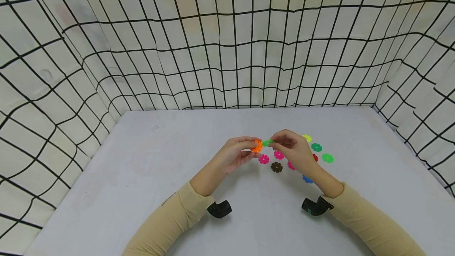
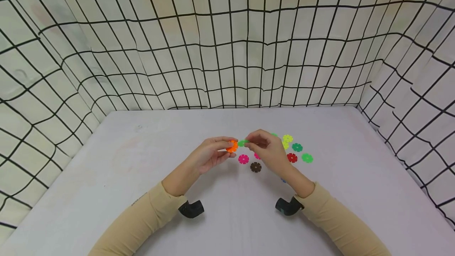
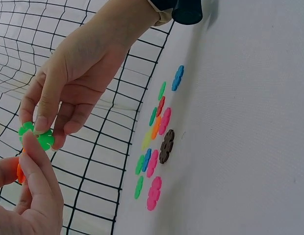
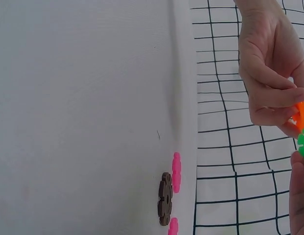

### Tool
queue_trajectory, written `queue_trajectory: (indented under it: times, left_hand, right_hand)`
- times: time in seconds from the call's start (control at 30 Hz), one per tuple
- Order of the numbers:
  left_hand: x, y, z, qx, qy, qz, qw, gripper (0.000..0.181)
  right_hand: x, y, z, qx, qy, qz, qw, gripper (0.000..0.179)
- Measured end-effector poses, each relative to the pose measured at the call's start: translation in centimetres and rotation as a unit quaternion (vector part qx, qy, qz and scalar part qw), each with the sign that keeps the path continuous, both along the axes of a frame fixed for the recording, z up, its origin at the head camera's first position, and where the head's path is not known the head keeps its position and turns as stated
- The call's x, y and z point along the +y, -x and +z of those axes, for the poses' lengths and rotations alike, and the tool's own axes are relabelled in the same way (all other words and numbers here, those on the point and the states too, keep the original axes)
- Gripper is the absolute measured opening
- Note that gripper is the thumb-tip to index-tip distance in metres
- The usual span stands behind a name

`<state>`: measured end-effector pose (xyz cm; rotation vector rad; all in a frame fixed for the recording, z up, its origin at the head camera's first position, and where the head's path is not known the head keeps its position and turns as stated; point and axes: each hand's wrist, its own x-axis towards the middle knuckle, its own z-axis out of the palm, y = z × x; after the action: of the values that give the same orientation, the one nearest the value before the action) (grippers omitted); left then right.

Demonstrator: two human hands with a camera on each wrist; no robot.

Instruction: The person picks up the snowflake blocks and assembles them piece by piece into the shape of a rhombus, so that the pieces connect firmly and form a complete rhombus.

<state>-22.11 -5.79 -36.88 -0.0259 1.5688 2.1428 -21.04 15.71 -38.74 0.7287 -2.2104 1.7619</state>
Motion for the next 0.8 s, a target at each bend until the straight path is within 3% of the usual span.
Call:
queue_trajectory:
  times: [0.33, 0.8]
  left_hand:
    - [-0.02, 0.14, 0.01, 0.004, 0.008, 0.018, 0.9998, 0.029]
    - [0.34, 0.0, -0.07, 0.015, -0.003, 0.018, 0.9997, 0.029]
  right_hand:
    - [0.08, 0.1, -0.28, 0.005, -0.013, -0.006, 0.9999, 0.013]
    - [-0.13, -0.05, -0.2, 0.027, -0.013, -0.005, 0.9995, 0.013]
